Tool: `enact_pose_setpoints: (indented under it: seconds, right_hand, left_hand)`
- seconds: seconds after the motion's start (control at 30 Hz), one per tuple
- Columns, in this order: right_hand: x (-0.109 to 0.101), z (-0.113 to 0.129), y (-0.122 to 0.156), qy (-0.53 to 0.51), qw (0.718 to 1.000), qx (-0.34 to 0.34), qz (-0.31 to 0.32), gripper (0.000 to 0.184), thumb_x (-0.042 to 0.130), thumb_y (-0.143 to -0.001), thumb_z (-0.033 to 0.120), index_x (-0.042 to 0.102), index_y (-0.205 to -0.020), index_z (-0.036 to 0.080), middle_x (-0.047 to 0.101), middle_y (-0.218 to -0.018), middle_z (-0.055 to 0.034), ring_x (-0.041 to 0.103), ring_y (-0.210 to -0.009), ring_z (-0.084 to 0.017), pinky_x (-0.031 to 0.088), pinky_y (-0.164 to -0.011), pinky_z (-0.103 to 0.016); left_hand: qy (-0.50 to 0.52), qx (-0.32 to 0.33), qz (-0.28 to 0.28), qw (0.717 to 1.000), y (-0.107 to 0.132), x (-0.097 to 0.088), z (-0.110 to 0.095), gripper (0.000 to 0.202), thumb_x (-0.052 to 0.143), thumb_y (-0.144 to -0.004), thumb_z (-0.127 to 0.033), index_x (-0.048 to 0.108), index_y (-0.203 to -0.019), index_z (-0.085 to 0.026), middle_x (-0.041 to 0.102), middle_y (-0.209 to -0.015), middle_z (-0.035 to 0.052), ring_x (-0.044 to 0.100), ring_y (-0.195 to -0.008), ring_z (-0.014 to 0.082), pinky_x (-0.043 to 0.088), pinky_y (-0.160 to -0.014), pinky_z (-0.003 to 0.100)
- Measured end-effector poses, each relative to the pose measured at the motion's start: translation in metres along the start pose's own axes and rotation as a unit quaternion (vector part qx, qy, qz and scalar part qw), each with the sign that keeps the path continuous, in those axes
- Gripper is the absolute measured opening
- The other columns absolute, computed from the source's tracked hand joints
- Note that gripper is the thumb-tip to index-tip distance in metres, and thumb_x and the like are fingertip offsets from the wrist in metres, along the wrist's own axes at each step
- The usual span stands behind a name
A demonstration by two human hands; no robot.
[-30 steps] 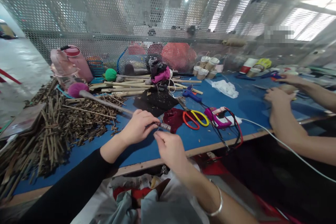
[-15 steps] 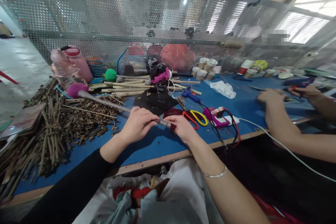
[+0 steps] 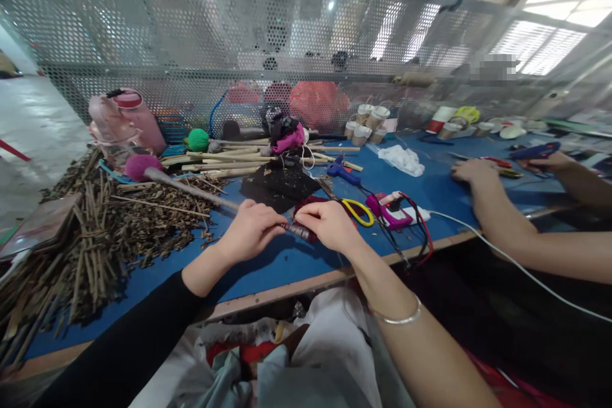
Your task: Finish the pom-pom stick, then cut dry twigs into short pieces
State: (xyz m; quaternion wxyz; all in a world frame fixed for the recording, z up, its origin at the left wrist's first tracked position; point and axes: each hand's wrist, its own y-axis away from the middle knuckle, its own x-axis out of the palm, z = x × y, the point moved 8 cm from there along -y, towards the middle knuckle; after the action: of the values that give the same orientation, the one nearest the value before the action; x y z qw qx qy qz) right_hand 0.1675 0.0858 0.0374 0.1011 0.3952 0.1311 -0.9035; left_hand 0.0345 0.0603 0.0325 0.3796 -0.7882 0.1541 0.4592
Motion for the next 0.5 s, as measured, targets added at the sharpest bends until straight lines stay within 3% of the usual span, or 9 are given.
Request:
enact_pose_setpoints:
  seconds: [0.1,0.2,0.27,0.37,0.43,0.5]
  right_hand:
    - [0.024,-0.026,0.002,-0.160,0.985,0.062,0.026,0.027,0.056,-0.074,0.039,0.068,-0.074,0.015,0.059,-0.057,-0.0001,0.047,-0.050,-0.012,0.035,-0.050,-0.024]
    - [0.054,-0.027,0.020,-0.236,0.967,0.091,0.022,0.029,0.053,-0.075,0.040,0.067,-0.081,0.015,0.043,-0.045,0.0046,0.034,-0.041,-0.010,0.026,-0.042,-0.023]
    - [0.061,-0.012,0.032,-0.188,0.979,0.074,-0.006,0.028,0.049,-0.079,0.039,0.066,-0.077,0.017,0.043,-0.046,0.0039,0.036,-0.043,-0.011,0.027,-0.044,-0.024]
    - [0.048,0.027,0.041,0.016,0.999,-0.001,-0.028,0.032,0.042,-0.086,0.031,0.063,-0.066,0.018,0.056,-0.057,-0.0010,0.046,-0.054,-0.013,0.031,-0.053,-0.025]
    - [0.035,0.049,0.036,0.149,0.988,-0.044,0.010,0.029,0.044,-0.085,0.026,0.063,-0.064,0.018,0.059,-0.059,-0.0022,0.048,-0.054,-0.013,0.029,-0.054,-0.026]
    - [0.014,0.056,0.022,0.189,0.979,-0.062,0.037,0.027,0.047,-0.083,0.026,0.065,-0.065,0.019,0.062,-0.059,-0.0014,0.049,-0.054,-0.012,0.029,-0.054,-0.024]
  left_hand:
    - [0.008,0.003,-0.027,1.000,0.000,-0.005,0.000,0.023,0.047,-0.090,-0.034,0.064,-0.102,-0.023,0.067,-0.089,0.0032,0.057,-0.083,0.0164,0.028,-0.074,0.034]
    - [0.006,0.003,-0.071,0.997,-0.001,-0.010,0.001,0.024,0.046,-0.090,-0.033,0.064,-0.104,-0.025,0.068,-0.091,0.0027,0.057,-0.083,0.0161,0.027,-0.075,0.035]
    - [0.001,0.002,-0.084,0.996,-0.001,-0.010,0.002,0.024,0.046,-0.090,-0.033,0.064,-0.104,-0.026,0.068,-0.090,0.0021,0.057,-0.083,0.0160,0.027,-0.075,0.036]
    - [-0.006,-0.003,-0.067,0.998,-0.002,-0.005,0.002,0.024,0.046,-0.090,-0.033,0.064,-0.104,-0.026,0.068,-0.089,0.0020,0.057,-0.084,0.0159,0.027,-0.075,0.036]
    - [-0.012,-0.003,-0.038,0.999,-0.002,-0.001,0.002,0.024,0.047,-0.090,-0.032,0.065,-0.104,-0.026,0.068,-0.089,0.0019,0.057,-0.084,0.0160,0.027,-0.074,0.035]
    - [-0.015,0.004,-0.014,1.000,-0.001,0.000,0.000,0.023,0.047,-0.090,-0.033,0.065,-0.104,-0.027,0.067,-0.088,0.0014,0.057,-0.083,0.0159,0.027,-0.073,0.035]
